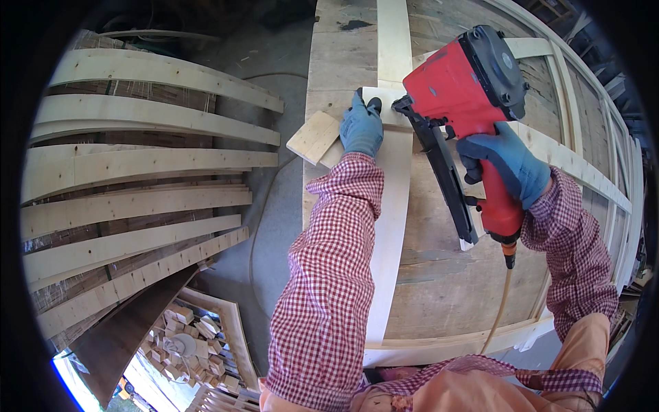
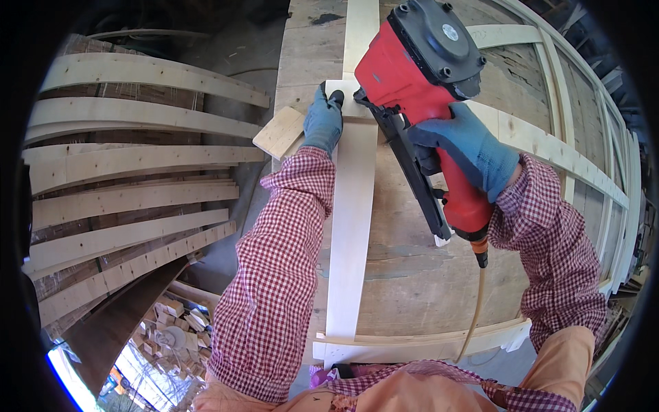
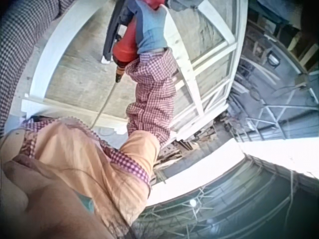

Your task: The person assembles a wooden frame by placing small wooden blocks at intersections and securing them with a red nail gun. The person repeatedly positions blocks and fastens them to the frame structure.

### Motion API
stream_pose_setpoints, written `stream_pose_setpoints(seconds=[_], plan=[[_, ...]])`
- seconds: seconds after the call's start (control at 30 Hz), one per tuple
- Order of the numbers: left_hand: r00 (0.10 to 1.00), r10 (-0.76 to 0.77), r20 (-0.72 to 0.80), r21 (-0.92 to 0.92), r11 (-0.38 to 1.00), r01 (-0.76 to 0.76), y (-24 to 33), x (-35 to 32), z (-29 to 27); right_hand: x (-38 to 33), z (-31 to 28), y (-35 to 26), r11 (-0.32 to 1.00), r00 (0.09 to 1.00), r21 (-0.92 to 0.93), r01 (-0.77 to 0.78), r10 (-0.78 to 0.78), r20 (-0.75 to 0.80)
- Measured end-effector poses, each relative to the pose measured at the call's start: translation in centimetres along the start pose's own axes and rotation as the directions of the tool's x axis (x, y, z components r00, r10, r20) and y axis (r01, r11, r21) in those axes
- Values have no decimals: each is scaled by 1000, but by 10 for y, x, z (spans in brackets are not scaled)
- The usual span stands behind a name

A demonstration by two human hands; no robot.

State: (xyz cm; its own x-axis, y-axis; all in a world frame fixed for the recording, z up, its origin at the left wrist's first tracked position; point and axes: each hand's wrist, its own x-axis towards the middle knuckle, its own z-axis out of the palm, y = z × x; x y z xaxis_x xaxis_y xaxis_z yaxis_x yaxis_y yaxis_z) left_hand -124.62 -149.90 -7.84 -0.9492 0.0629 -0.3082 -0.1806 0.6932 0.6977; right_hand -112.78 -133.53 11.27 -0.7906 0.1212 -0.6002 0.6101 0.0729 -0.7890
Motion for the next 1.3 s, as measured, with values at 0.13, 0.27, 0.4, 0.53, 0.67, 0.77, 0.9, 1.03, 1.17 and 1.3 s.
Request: stream_pose_setpoints(seconds=[0.13, 0.27, 0.4, 0.53, 0.67, 0.77, 0.9, 1.03, 1.17, 1.3], plan=[[1000, 4, -11, -13, 1000, -5, -3, -1, 1, 1, -3, 1, 1000, 999, -26, -15, 16, 43], [1000, -9, 7, 3, 1000, 9, 0, 4, 2, -5, 2, 1, 998, 1000, -59, -16, 17, 20], [1000, -13, 27, -30, 999, 13, 2, 3, -2, -3, 0, 6, 996, 1000, -94, -12, 14, 17], [1000, 29, 6, -12, 1000, -29, -6, 7, 3, -30, -7, 19, 1000, 1000, 11, -21, 20, 18], [1000, 22, 17, 0, 1000, -22, -8, 1, 4, -111, -36, 60, 916, 956, -395, 68, 54, 289], [997, 31, -64, 43, 999, -28, 0, -4, -4, -175, -35, 103, 959, 962, -221, -177, 217, 168], [925, 320, -205, 145, 945, -295, 2, -30, -12, -239, -35, 163, 763, 764, 49, -644, 639, 89], [643, 655, -396, 375, 755, -538, -39, -40, -56, -271, -37, 233, 843, 962, -512, -165, 251, 103], [982, 56, -180, -239, 966, -99, -155, -8, -84, -259, -19, 189, 777, 970, -618, -121, 226, 95], [986, 31, -161, -410, 907, -96, -118, -29, -56, -255, -22, 185, 761, 980, -647, -44, 158, 120]])
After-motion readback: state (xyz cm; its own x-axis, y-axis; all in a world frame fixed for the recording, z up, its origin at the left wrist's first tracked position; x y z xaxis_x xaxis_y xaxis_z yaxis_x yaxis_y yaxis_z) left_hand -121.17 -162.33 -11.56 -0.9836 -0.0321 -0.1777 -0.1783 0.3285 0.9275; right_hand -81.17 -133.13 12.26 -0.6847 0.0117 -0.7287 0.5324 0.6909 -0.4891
